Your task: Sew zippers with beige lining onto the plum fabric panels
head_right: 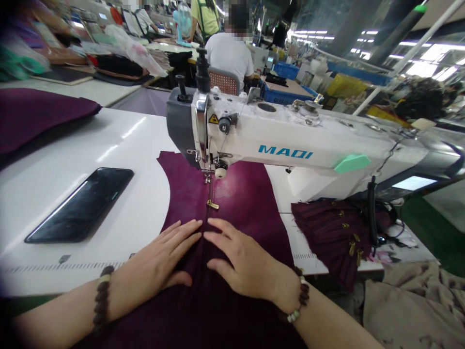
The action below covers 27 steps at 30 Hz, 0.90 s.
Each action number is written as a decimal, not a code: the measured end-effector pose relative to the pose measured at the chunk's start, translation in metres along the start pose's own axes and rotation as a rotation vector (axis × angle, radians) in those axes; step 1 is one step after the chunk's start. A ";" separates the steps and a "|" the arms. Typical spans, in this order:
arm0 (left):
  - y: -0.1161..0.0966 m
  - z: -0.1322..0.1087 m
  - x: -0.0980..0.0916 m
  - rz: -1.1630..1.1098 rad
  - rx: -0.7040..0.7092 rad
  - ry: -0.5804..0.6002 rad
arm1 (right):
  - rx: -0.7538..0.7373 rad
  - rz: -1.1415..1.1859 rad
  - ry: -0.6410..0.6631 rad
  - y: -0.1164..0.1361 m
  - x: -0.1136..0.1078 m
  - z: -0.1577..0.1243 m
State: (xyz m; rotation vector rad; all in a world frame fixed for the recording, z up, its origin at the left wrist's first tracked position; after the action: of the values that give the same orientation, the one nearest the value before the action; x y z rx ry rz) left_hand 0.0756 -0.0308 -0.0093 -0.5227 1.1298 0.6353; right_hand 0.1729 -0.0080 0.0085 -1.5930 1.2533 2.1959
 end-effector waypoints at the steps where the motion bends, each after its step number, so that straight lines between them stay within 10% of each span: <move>1: 0.000 -0.001 0.000 0.010 0.008 -0.010 | 0.020 -0.067 -0.065 -0.003 -0.002 0.008; 6: 0.000 0.000 0.002 0.054 0.027 0.033 | 0.044 -0.382 -0.222 -0.013 0.004 0.038; 20: 0.019 0.029 0.002 0.022 -0.121 0.260 | 0.098 -0.354 -0.327 -0.024 0.016 0.037; 27: 0.026 0.020 0.008 0.033 -0.185 0.072 | 0.131 -0.376 -0.369 -0.018 0.015 0.038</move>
State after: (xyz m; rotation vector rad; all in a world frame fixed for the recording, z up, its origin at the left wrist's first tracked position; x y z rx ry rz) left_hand 0.0733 0.0027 -0.0120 -0.6911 1.1556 0.7596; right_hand 0.1499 0.0250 -0.0108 -1.1859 0.8874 2.0004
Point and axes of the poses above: each hand's wrist, its own z-axis towards the middle knuckle, its own x-axis out of the palm, y = z × x, the point moved 8 cm from there along z, towards the middle knuckle, and after that the axes turned 8 degrees about -y, right-handed, at the moved point
